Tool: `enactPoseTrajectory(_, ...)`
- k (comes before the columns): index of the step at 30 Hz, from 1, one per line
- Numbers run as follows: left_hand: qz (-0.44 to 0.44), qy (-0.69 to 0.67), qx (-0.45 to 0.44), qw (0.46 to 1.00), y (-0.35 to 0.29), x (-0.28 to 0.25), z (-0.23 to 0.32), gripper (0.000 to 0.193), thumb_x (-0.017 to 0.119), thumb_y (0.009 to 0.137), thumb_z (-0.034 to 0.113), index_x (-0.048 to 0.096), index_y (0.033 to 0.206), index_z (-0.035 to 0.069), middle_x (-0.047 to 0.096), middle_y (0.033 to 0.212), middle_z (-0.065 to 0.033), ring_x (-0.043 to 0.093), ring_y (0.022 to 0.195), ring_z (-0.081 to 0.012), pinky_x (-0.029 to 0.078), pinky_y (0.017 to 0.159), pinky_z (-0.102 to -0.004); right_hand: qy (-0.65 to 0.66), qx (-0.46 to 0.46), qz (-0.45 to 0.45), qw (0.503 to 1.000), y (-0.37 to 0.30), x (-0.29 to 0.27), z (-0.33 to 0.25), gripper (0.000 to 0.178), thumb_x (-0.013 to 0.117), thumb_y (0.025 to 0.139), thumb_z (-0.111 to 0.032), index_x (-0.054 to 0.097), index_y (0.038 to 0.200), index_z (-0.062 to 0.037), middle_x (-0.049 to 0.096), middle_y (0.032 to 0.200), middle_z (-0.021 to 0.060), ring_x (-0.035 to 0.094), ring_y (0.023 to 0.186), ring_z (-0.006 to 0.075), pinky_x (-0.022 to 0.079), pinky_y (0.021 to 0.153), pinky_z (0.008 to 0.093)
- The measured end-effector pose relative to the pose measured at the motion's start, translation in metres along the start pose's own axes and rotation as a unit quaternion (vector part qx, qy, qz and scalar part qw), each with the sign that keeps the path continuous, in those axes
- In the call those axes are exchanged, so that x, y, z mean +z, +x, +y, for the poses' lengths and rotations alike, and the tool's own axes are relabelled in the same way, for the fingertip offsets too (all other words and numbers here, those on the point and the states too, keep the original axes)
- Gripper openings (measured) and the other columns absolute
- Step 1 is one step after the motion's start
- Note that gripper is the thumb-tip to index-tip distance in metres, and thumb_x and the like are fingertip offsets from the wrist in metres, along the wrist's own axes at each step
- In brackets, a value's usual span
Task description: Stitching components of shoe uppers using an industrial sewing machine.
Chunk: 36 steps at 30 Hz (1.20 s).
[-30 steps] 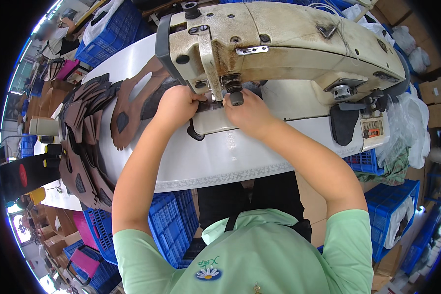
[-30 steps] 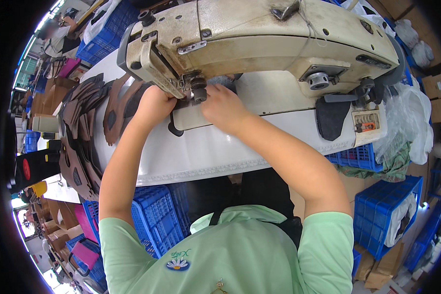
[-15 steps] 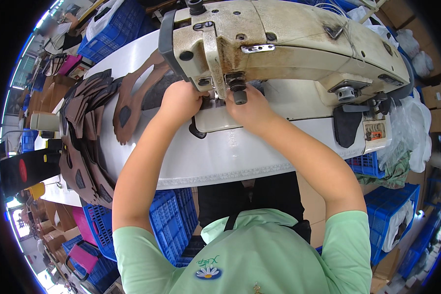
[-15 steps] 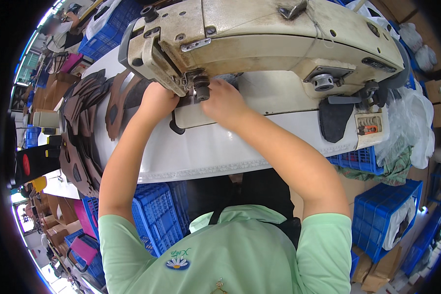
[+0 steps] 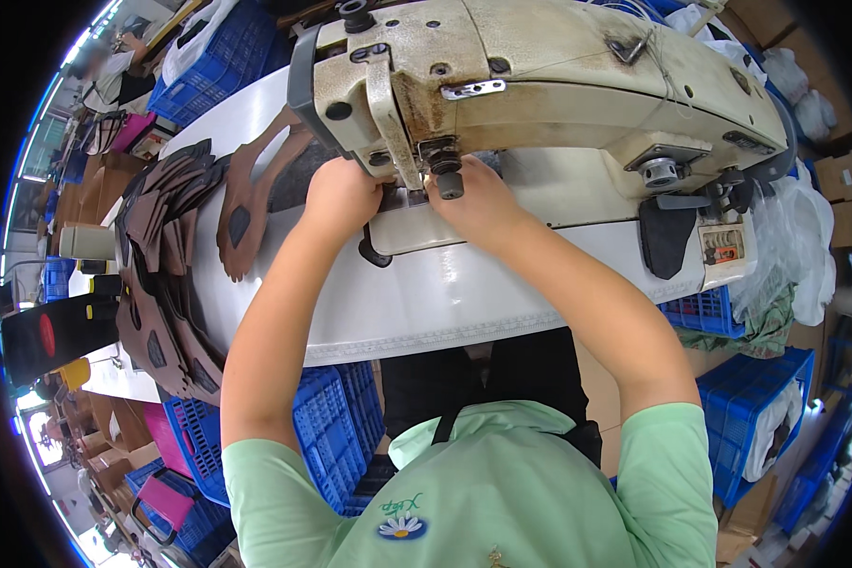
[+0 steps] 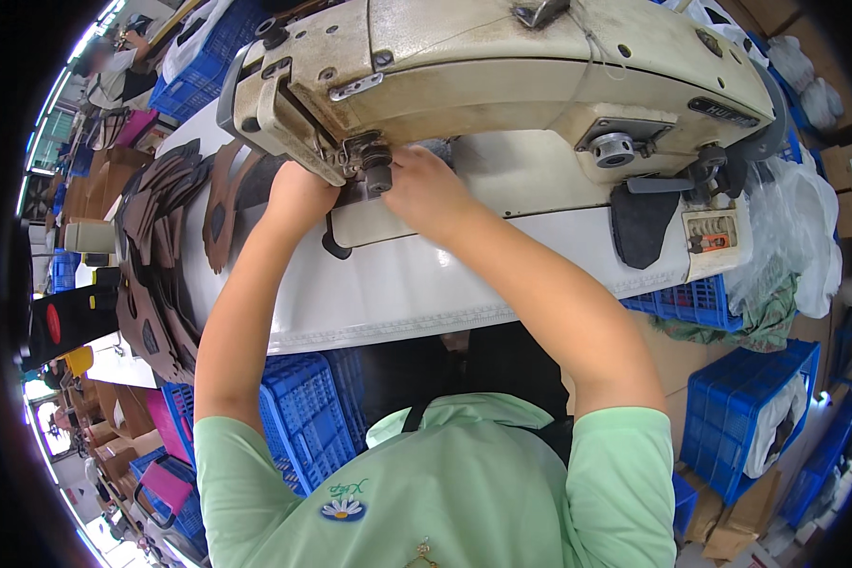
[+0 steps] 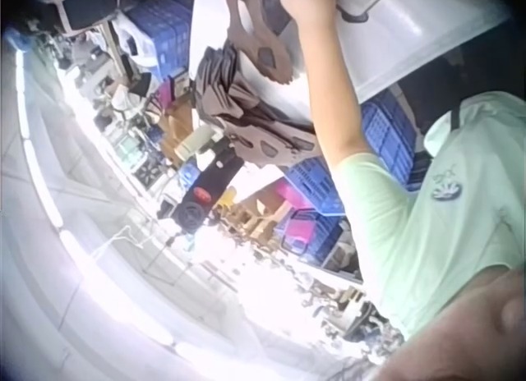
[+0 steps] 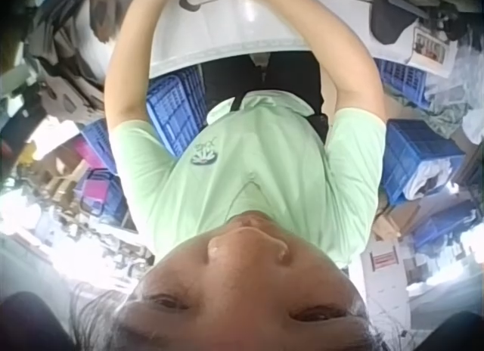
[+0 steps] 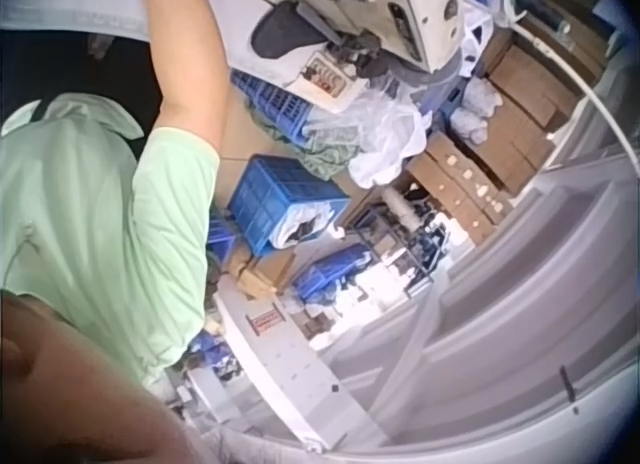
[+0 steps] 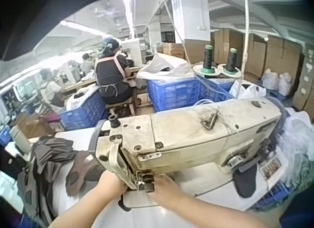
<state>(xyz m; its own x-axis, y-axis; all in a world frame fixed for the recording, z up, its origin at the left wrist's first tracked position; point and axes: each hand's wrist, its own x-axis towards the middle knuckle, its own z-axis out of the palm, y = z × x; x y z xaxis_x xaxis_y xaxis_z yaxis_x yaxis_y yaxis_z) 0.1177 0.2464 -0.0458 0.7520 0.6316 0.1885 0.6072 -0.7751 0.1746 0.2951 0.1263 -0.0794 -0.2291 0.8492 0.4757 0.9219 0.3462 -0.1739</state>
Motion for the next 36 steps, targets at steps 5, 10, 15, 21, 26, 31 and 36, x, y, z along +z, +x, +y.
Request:
enactPoseTrajectory(5, 0.018, 0.016, 0.03, 0.999, -0.004, 0.004, -0.007, 0.016, 0.064, 0.076, 0.011, 0.076, 0.083, 0.018, 0.07, 0.079, -0.012, 0.068, 0.075, -0.0339, 0.055, 0.068, -0.0456, 0.115, 0.048, 0.062, 0.99, 0.001, 0.001, -0.004, 0.019, 0.057, 0.09, -0.018, 0.063, 0.09, -0.0004, 0.066, 0.091, 0.0193, 0.059, 0.094, 0.0398, 0.047, 0.088, 0.0487)
enactPoseTrajectory(10, 0.006, 0.016, 0.024, 1.0, -0.003, 0.004, -0.007, 0.015, 0.063, 0.076, 0.012, 0.076, 0.082, 0.018, 0.07, 0.08, -0.0119, 0.068, 0.075, -0.0338, 0.055, 0.068, -0.0456, 0.108, 0.055, 0.086, 0.989, -0.002, 0.005, -0.003, 0.02, 0.057, 0.09, -0.019, 0.063, 0.091, -0.0008, 0.067, 0.092, 0.0192, 0.059, 0.095, 0.0401, 0.047, 0.088, 0.049)
enactPoseTrajectory(15, 0.022, -0.001, 0.037, 0.999, -0.005, 0.004, -0.012, 0.014, 0.063, 0.076, 0.011, 0.075, 0.081, 0.017, 0.07, 0.079, -0.012, 0.068, 0.074, -0.0338, 0.055, 0.067, -0.0459, 0.177, 0.07, 0.106, 0.976, 0.006, -0.002, -0.011, 0.019, 0.059, 0.089, -0.02, 0.064, 0.092, -0.0014, 0.067, 0.093, 0.0188, 0.06, 0.094, 0.0396, 0.049, 0.086, 0.049)
enactPoseTrajectory(21, 0.017, 0.007, 0.031, 0.999, -0.003, 0.008, -0.012, 0.013, 0.064, 0.075, 0.011, 0.075, 0.081, 0.016, 0.07, 0.079, -0.0126, 0.068, 0.074, -0.0345, 0.055, 0.068, -0.0465, 0.115, 0.079, 0.047, 0.989, 0.001, 0.0, -0.004, 0.019, 0.058, 0.089, -0.019, 0.064, 0.094, -0.0021, 0.067, 0.094, 0.019, 0.06, 0.093, 0.0401, 0.049, 0.086, 0.0494)
enactPoseTrajectory(26, 0.014, 0.007, 0.017, 1.0, -0.002, 0.006, -0.009, 0.014, 0.064, 0.075, 0.01, 0.075, 0.082, 0.016, 0.07, 0.079, -0.0125, 0.068, 0.076, -0.0348, 0.055, 0.069, -0.0466, 0.157, 0.09, 0.056, 0.982, 0.002, -0.003, -0.005, 0.019, 0.058, 0.089, -0.019, 0.065, 0.094, -0.0021, 0.067, 0.092, 0.0195, 0.059, 0.092, 0.0409, 0.049, 0.085, 0.0498)
enactPoseTrajectory(31, 0.026, -0.003, 0.032, 0.999, -0.003, 0.004, -0.008, 0.014, 0.064, 0.075, 0.009, 0.075, 0.081, 0.016, 0.07, 0.08, -0.0125, 0.068, 0.075, -0.0348, 0.055, 0.068, -0.0464, 0.172, 0.085, 0.071, 0.979, 0.003, -0.004, -0.006, 0.019, 0.058, 0.089, -0.019, 0.064, 0.094, -0.0019, 0.067, 0.091, 0.0199, 0.059, 0.092, 0.0413, 0.049, 0.085, 0.0502)
enactPoseTrajectory(36, 0.014, 0.003, 0.025, 1.0, -0.004, 0.005, -0.012, 0.015, 0.064, 0.075, 0.009, 0.075, 0.082, 0.017, 0.07, 0.081, -0.0123, 0.068, 0.076, -0.0342, 0.055, 0.069, -0.046, 0.186, 0.088, 0.071, 0.976, 0.005, -0.003, -0.008, 0.018, 0.057, 0.089, -0.019, 0.063, 0.094, -0.0021, 0.066, 0.092, 0.0192, 0.059, 0.091, 0.041, 0.049, 0.084, 0.0502)
